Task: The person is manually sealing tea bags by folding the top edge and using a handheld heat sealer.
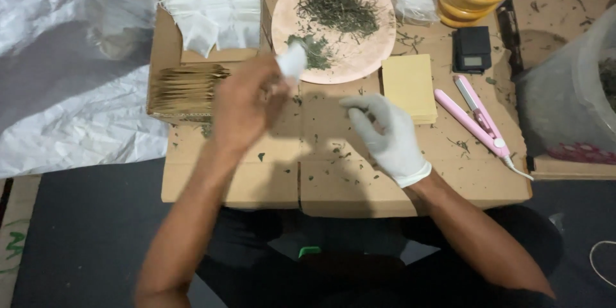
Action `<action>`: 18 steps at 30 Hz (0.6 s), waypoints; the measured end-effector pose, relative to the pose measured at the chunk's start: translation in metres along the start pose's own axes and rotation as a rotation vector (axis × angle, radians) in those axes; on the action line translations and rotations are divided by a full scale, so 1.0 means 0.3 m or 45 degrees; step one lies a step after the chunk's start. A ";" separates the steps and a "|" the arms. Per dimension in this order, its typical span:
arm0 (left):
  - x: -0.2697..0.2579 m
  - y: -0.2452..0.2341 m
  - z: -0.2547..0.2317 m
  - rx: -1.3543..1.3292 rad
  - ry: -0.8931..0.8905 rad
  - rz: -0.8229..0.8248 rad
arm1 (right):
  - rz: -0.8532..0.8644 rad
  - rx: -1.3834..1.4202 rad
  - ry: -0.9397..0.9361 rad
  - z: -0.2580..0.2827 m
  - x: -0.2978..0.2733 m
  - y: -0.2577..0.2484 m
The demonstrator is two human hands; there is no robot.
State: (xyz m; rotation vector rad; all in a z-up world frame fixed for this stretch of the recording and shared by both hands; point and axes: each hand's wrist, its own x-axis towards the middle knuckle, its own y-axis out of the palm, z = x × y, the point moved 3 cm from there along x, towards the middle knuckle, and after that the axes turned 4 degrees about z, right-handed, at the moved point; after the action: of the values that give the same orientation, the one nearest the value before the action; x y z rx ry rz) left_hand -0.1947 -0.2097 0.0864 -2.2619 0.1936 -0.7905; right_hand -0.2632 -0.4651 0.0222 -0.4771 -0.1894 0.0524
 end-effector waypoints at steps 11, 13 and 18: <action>-0.108 0.262 -0.145 0.269 0.406 -0.025 | 0.133 0.552 0.217 0.059 -0.014 0.014; -0.110 0.272 -0.155 0.228 0.407 -0.037 | 0.089 0.625 0.242 0.072 -0.008 0.009; -0.128 0.285 -0.156 -0.159 0.198 -0.035 | -0.024 0.478 0.303 -0.035 0.011 -0.034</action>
State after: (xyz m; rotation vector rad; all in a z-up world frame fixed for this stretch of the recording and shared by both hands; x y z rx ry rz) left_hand -0.2455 -0.2860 0.0357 -2.3239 0.2924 -0.9946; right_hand -0.2579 -0.4786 0.0183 -0.1046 0.0505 0.0115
